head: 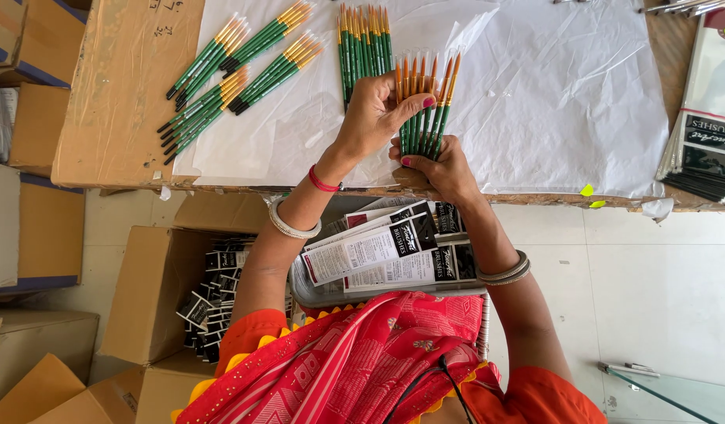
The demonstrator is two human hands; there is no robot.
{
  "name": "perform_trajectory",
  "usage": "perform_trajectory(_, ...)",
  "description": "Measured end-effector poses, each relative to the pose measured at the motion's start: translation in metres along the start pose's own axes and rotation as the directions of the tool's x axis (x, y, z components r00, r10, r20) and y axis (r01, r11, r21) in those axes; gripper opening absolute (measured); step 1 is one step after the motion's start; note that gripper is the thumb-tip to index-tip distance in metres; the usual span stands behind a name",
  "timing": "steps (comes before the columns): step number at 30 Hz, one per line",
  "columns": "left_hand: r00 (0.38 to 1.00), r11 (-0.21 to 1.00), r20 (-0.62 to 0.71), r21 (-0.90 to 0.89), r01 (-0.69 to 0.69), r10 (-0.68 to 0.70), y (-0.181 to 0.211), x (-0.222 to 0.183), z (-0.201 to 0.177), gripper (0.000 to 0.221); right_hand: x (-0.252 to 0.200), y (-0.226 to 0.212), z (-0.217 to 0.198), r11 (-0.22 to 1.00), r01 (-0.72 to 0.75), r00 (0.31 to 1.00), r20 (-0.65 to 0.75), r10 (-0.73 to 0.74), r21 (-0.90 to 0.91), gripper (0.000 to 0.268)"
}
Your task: The person picks up several paint brushes from a table and inserts them into clear plastic packaging, then places the packaged brushes into a tray.
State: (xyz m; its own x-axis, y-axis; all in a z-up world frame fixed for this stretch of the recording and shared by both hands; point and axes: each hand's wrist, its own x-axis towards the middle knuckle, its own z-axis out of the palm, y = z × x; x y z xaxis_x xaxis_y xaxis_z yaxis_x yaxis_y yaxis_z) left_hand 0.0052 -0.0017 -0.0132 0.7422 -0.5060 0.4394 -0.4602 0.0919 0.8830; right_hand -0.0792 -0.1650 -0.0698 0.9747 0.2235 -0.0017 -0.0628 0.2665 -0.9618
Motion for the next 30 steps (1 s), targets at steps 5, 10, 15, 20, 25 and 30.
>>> perform_trajectory(5,0.999,0.999,-0.011,0.027,-0.047,0.047,0.004,-0.001,0.001,0.023,0.001,0.003,-0.002,1.000,0.011,1.000,0.003,-0.011,-0.015,0.028)
perform_trajectory(10,0.999,0.999,-0.031,-0.025,0.043,-0.043,0.007,-0.009,0.005,0.026,0.001,0.005,-0.003,1.000,0.005,1.000,0.007,-0.005,0.005,0.026)
perform_trajectory(15,0.998,0.996,-0.020,-0.070,0.051,-0.052,-0.029,-0.037,0.011,0.023,0.002,0.013,-0.007,0.991,-0.058,0.995,-0.087,0.048,-0.117,0.008)
perform_trajectory(20,0.997,0.996,0.029,0.044,0.074,-0.075,-0.035,-0.059,0.018,0.029,0.006,0.030,-0.016,0.980,0.102,0.992,-0.052,-0.112,-0.170,0.010)
perform_trajectory(25,0.990,0.990,0.066,0.076,0.122,-0.127,-0.046,-0.065,0.019,0.033,0.003,0.015,-0.007,0.983,0.102,0.993,-0.046,-0.110,-0.152,0.020)
perform_trajectory(30,0.966,0.927,0.176,-0.294,0.234,-0.188,-0.050,-0.062,0.011,0.040,0.003,0.015,-0.008,0.964,0.115,0.989,-0.064,-0.134,-0.241,0.013)
